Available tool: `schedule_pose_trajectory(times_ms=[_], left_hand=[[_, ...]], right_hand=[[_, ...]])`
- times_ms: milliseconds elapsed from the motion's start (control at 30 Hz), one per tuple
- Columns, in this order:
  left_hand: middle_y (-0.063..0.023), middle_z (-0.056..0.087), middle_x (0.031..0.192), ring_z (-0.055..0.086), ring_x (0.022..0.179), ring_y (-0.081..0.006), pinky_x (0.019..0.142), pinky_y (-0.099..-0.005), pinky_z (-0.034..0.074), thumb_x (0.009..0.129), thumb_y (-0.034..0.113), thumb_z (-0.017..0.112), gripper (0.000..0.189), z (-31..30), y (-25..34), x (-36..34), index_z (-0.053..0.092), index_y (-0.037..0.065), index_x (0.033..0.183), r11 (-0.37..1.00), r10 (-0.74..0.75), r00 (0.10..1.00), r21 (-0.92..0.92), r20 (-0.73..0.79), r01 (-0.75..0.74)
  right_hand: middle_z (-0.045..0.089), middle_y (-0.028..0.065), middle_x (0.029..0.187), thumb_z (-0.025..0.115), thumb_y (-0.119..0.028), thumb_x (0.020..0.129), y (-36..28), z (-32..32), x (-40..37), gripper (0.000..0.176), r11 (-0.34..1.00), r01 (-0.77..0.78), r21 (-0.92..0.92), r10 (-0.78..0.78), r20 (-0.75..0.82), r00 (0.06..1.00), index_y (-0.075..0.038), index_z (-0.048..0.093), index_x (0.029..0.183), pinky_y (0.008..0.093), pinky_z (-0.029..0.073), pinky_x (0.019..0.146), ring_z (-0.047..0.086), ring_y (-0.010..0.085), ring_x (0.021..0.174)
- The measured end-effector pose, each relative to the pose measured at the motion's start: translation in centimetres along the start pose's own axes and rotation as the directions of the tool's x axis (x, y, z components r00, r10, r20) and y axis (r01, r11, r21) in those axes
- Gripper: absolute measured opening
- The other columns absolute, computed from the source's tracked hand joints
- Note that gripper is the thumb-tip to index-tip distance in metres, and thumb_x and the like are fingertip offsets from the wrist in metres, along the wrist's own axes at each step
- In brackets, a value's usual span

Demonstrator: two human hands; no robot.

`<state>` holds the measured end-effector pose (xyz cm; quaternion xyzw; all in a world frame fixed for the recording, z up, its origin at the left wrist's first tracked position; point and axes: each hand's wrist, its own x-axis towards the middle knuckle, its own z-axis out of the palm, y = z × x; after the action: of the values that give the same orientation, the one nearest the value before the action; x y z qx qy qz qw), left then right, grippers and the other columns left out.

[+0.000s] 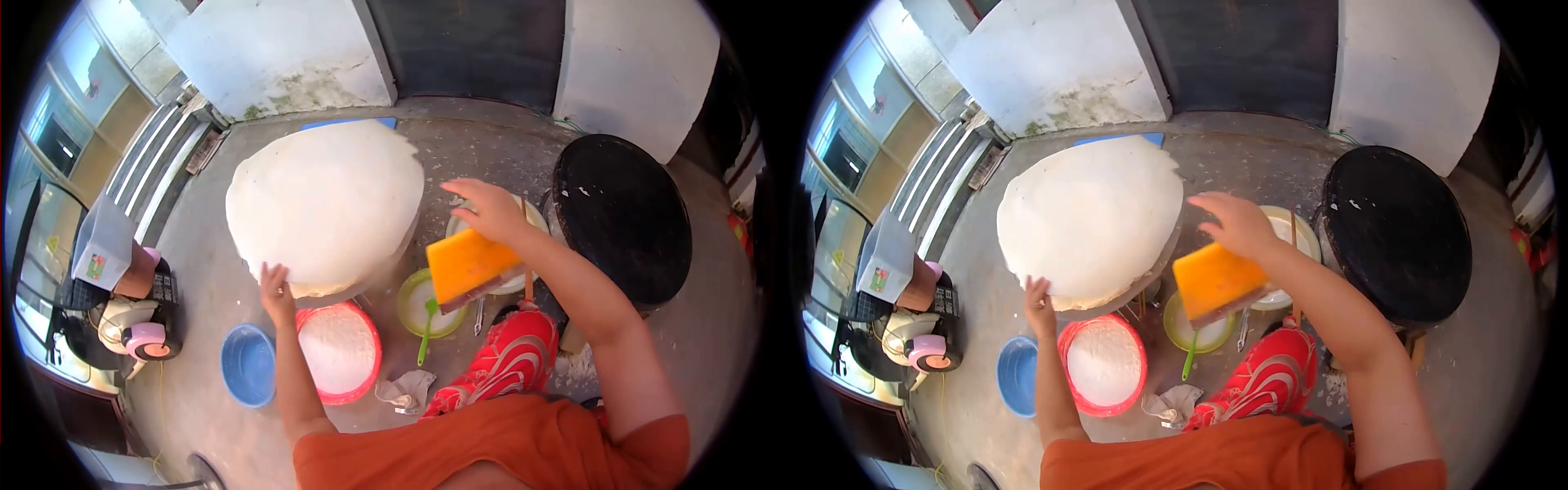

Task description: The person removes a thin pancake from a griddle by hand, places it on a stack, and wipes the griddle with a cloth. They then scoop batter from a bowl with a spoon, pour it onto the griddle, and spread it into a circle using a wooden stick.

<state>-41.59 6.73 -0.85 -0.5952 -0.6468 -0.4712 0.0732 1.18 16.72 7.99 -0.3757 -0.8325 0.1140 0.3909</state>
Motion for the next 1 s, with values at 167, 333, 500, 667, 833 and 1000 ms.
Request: schedule_pose_trajectory(times_ms=[167,333,500,667,833,1000], left_hand=[[-0.0116,0.06,0.1,0.045,0.113,-0.0326,0.09,-0.0381,0.04,0.07,-0.007,0.051,0.023,1.6,-4.0,-2.2,0.065,0.005,0.085,0.976,-0.09,0.992,0.208,0.091,0.069],[-0.0087,0.061,0.099,0.048,0.108,-0.0325,0.093,-0.0357,0.038,0.074,0.001,0.05,0.019,1.4,-4.9,-0.4,0.066,0.006,0.083,0.877,-0.116,0.993,0.469,-0.016,0.11],[-0.0068,0.055,0.114,0.038,0.117,-0.0347,0.096,-0.0491,0.03,0.077,0.011,0.048,0.023,0.3,-4.4,0.6,0.065,0.009,0.093,0.734,-0.271,0.938,0.677,0.216,0.057],[-0.0068,0.031,0.137,0.019,0.128,-0.0364,0.098,-0.0591,0.016,0.083,0.034,0.045,0.046,3.9,0.3,-0.3,0.042,0.015,0.126,0.749,-0.198,0.908,0.655,0.369,-0.103],[-0.0102,0.017,0.143,0.011,0.131,-0.034,0.101,-0.0563,0.009,0.086,0.052,0.031,0.06,6.1,3.1,-0.1,0.024,0.021,0.136,0.738,-0.418,0.787,0.675,0.454,0.002],[-0.0096,0.014,0.144,0.01,0.132,-0.0317,0.102,-0.0545,0.008,0.083,0.057,0.03,0.063,5.7,2.7,1.0,0.021,0.025,0.137,0.74,-0.52,0.679,0.67,0.518,0.054]], right_hand=[[0.059,0.0128,0.105,0.061,-0.008,0.072,2.9,-3.6,-4.5,0.037,0.937,-0.346,0.053,0.346,0.011,0.938,-0.009,0.057,0.109,0.0317,0.043,0.084,0.056,0.027,0.097],[0.062,0.0078,0.094,0.064,-0.004,0.07,7.6,-8.3,-9.8,0.037,0.804,-0.591,0.068,0.595,-0.107,0.797,-0.006,0.058,0.107,0.0246,0.044,0.075,0.058,0.0151,0.088],[0.061,0.006,0.09,0.064,0.0,0.071,11.8,-11.5,-16.2,0.032,0.667,-0.71,0.224,0.745,-0.23,0.627,-0.002,0.059,0.103,0.0242,0.044,0.075,0.057,0.0137,0.084],[0.06,0.0088,0.099,0.054,-0.031,0.086,12.8,-12.9,-20.9,0.037,0.181,-0.801,0.571,0.983,-0.116,0.139,0.001,0.056,0.106,0.0277,0.041,0.081,0.056,0.0181,0.09],[0.061,0.0086,0.09,0.043,-0.052,0.085,9.7,-11.4,-20.6,0.054,-0.136,-0.742,0.656,0.987,0.03,-0.155,-0.004,0.057,0.106,0.0281,0.042,0.071,0.057,0.0193,0.079],[0.06,0.0066,0.077,0.045,-0.049,0.085,8.2,-10.8,-21.4,0.044,-0.199,-0.677,0.708,0.971,0.238,-0.036,-0.01,0.061,0.097,0.0265,0.043,0.06,0.057,0.0156,0.069]])
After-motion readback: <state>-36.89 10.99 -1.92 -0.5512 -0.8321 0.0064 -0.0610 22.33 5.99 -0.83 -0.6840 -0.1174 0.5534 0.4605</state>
